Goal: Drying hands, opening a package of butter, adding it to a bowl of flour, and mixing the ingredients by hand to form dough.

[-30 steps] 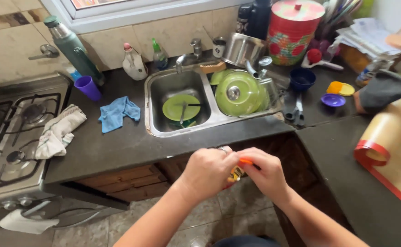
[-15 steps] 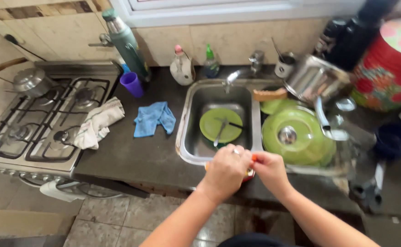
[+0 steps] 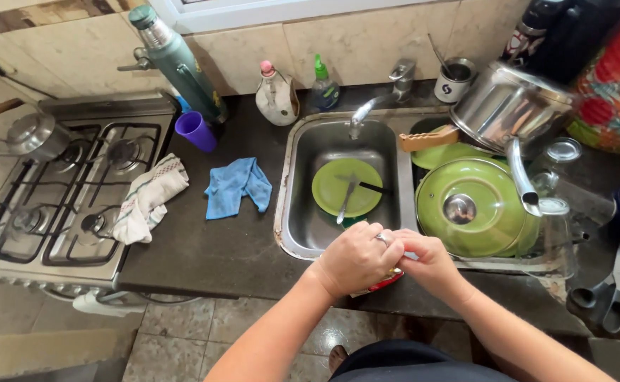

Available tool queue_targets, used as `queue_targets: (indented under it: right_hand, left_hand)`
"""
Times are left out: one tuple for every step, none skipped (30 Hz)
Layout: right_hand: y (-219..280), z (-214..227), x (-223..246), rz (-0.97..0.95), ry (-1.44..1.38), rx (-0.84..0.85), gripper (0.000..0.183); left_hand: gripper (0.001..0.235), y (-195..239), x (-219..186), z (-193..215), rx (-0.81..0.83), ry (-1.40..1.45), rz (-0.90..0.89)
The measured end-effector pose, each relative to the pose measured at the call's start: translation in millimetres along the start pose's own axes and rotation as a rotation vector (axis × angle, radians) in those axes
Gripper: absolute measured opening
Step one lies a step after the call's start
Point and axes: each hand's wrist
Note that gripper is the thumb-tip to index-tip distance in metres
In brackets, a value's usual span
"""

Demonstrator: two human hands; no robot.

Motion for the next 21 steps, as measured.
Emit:
queue_targets:
  right_hand:
    - [-1,-1,-2,0.106,0.049,0.037,0.005]
    - [0,-2,-4,0.104,0.053,0.026,0.005]
    - [0,-3,-6,0.105,0.088,-0.017,0.007]
    - [0,-3,-8,0.107,0.122,-0.059,0.011]
    - [0,-4,-18,0.104,0.125,-0.068,0.011]
    - [0,-4,-28,0.109,0.094,-0.086,0.016]
    - [2,-5,-38,0.111,0.063,-0.107,0.021]
    - [0,-9,-18,0.106,0.064,-0.118,0.021]
    - [-1,-12,2,0.121,0.042,-0.127,0.021]
    - [-1,-16,22,0.136,0.020,-0.136,0.021]
    - [-1,-17,20,0.138,0.021,-0.143,0.021]
    - [-1,-19,19,0.157,0.052,-0.152,0.021]
    - [0,-19,18,0.176,0.083,-0.161,0.020]
    - [0,-20,14,0.177,0.086,-0.168,0.020]
    - [1,-22,10,0.202,0.131,-0.173,0.019]
    - [1,-23,5,0.228,0.177,-0.178,0.019]
    - [2,-25,0,0.227,0.176,-0.181,0.019]
    - [3,-27,-6,0.251,0.218,-0.187,0.018]
    - [4,-29,-12,0.272,0.260,-0.195,0.017]
    - [6,-30,-17,0.269,0.257,-0.201,0.017]
    - [6,-31,-22,0.291,0.299,-0.210,0.017]
  left_hand:
    - [0.020,1,3,0,-0.016,0.028,-0.026]
    - [0.020,-2,3,2,-0.022,0.035,-0.033]
    - [0.019,-6,4,5,-0.023,-0.001,0.005]
    - [0.018,-10,4,7,-0.024,-0.037,0.043]
    - [0.018,-15,-1,9,-0.028,-0.031,0.037]
    - [0.026,-20,-6,10,-0.014,-0.073,0.142]
    - [0.033,-24,-12,11,0.003,-0.111,0.246]
    - [0.033,-19,-12,4,0.002,-0.100,0.239]
    - [0.029,-13,-13,-3,-0.007,-0.104,0.236]
    - [0.026,-8,-14,-10,-0.015,-0.108,0.233]
    - [0.026,-8,-13,-10,-0.018,-0.105,0.227]
    - [0.027,-9,-11,-9,-0.048,-0.099,0.228]
    - [0.028,-10,-10,-9,-0.078,-0.092,0.230]
    - [0.028,-7,-8,-14,-0.082,-0.088,0.224]
    - [0.030,-3,-7,-19,-0.096,-0.086,0.226]
    - [0.031,0,-6,-25,-0.109,-0.084,0.228]
    - [0.031,1,-5,-26,-0.108,-0.081,0.226]
    - [0.032,1,-4,-28,-0.114,-0.071,0.218]
    - [0.033,1,-4,-30,-0.118,-0.057,0.209]
    - [0.033,2,-4,-29,-0.115,-0.052,0.204]
    - [0.035,3,-3,-28,-0.118,-0.049,0.209]
Point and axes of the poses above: each hand's wrist, its own y-axis away from the middle knuckle, its own z-axis out of the back of the hand, x = y × z, and after that the axes turned 15 degrees about -z, right-handed
